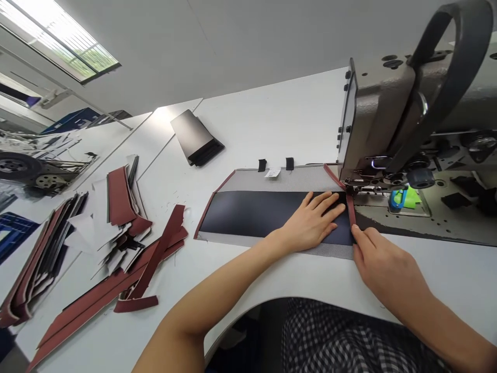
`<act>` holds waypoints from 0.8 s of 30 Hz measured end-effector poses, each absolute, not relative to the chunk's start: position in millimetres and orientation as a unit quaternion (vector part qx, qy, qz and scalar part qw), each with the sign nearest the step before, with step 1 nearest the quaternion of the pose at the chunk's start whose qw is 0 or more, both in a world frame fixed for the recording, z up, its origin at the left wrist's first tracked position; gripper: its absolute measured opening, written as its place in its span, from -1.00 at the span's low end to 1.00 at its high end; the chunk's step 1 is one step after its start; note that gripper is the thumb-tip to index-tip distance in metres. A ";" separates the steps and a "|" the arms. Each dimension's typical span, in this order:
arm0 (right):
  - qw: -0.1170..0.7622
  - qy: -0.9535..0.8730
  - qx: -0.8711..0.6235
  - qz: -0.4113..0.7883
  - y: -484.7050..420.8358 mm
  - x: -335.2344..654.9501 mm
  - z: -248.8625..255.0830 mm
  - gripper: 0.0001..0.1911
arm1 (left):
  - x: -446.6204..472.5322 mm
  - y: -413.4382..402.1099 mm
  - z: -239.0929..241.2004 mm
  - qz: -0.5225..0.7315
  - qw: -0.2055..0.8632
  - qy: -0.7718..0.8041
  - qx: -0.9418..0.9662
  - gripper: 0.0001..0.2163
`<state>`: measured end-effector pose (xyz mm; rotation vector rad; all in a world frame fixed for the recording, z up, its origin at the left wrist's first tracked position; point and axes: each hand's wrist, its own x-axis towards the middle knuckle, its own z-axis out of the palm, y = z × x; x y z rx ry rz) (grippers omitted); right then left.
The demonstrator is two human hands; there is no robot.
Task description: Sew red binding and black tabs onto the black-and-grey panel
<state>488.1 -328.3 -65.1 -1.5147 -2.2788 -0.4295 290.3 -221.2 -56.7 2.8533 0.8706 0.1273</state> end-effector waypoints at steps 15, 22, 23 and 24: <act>0.144 -0.866 -0.463 -0.118 -280.2 522.8 -52.2 -0.64 | 302.7 -197.9 -51.9 0.029 0.100 0.280 0.954 -0.55; 0.178 -0.862 -0.462 -0.107 -271.8 533.6 -62.0 -0.61 | 218.6 -176.9 -44.0 0.086 0.074 0.546 0.830 -0.56; 0.182 -0.861 -0.465 -0.097 -272.0 537.4 -63.8 -0.61 | 193.6 -176.8 -44.6 0.083 0.058 0.637 0.764 -0.54; 0.186 -0.861 -0.466 -0.089 -272.0 540.1 -64.9 -0.61 | 170.1 -177.4 -46.0 0.067 0.054 0.703 0.706 -0.50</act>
